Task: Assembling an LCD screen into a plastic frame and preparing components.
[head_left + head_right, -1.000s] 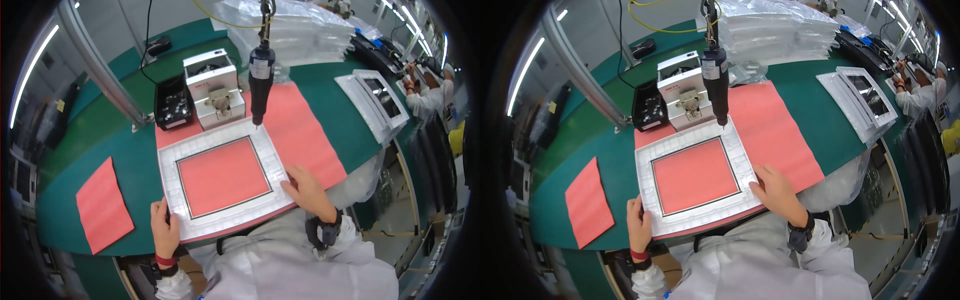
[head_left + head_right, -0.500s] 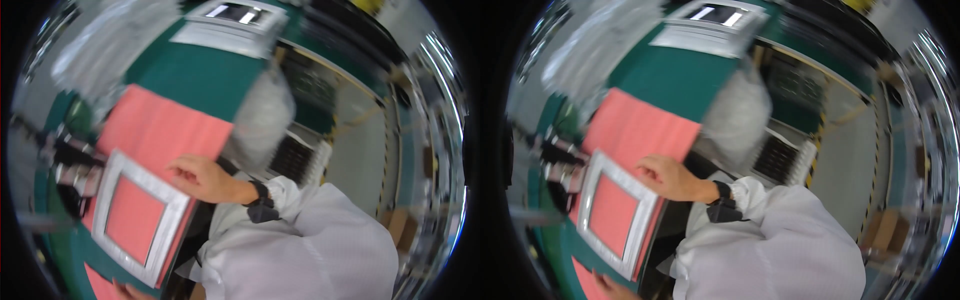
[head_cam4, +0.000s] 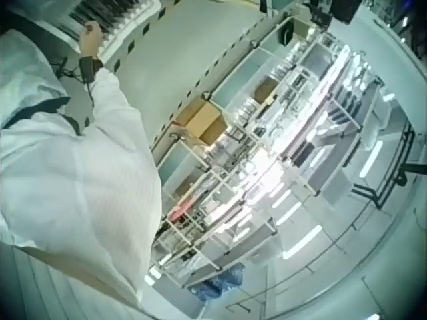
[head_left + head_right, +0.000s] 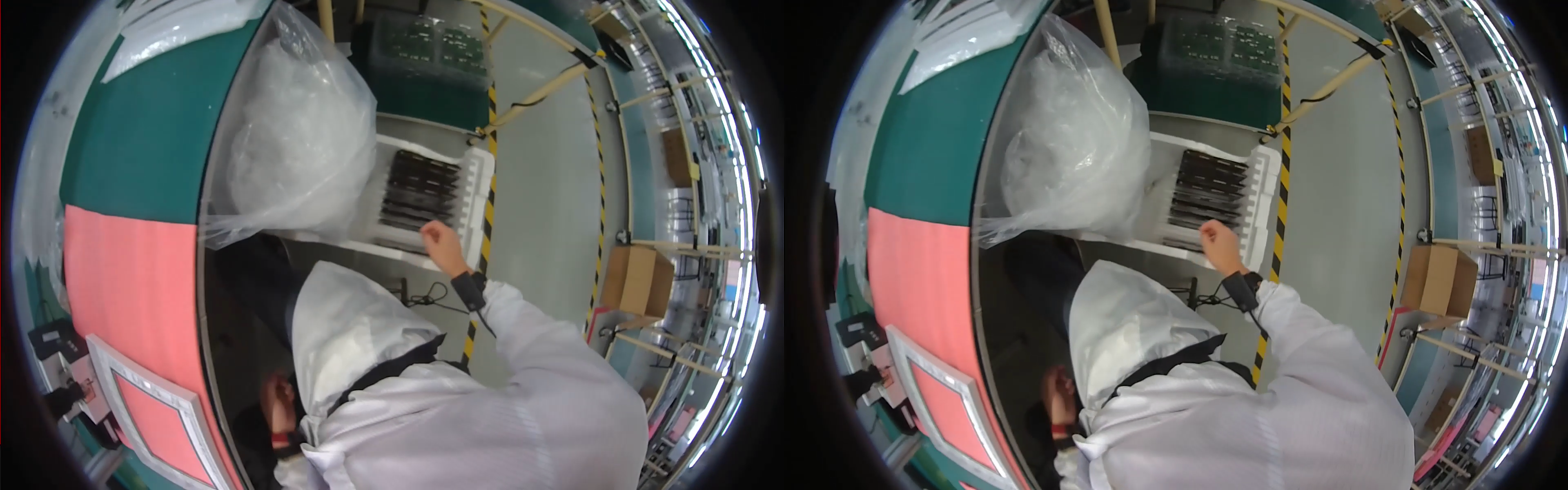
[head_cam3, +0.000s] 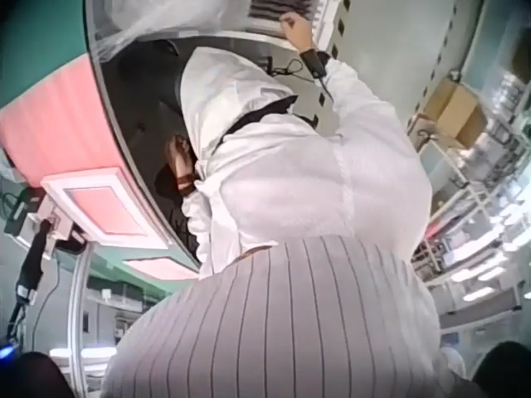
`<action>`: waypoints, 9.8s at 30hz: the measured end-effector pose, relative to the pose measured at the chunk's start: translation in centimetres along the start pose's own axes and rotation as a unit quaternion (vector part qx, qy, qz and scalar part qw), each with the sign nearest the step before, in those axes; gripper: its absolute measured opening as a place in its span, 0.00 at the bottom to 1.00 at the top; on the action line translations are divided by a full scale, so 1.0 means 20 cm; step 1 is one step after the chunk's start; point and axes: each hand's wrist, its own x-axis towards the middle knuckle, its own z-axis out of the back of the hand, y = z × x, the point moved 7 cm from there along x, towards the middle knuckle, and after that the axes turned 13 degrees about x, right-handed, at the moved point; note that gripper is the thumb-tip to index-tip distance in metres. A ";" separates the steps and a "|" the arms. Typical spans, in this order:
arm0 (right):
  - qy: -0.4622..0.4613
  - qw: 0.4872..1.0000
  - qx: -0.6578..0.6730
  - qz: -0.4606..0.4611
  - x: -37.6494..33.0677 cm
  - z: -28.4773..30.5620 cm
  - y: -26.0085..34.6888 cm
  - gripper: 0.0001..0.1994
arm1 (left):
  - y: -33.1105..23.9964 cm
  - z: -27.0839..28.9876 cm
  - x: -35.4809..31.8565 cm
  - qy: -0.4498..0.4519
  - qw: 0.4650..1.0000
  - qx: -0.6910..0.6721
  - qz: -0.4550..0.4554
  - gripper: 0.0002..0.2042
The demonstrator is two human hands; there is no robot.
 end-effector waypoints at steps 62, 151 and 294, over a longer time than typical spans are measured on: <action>0.398 0.864 -0.274 -0.142 0.22 -0.74 -0.80 0.50 | 0.46 0.39 0.33 -0.124 0.840 0.511 -0.136 0.08; 0.628 0.375 0.090 0.676 -2.38 -1.17 3.32 0.12 | -1.05 0.52 -1.83 0.081 0.729 -0.480 -0.481 0.33; 0.496 0.637 -0.242 0.538 -1.72 -1.70 2.58 0.15 | -0.64 1.32 -1.30 -0.126 0.968 -0.035 -0.215 0.11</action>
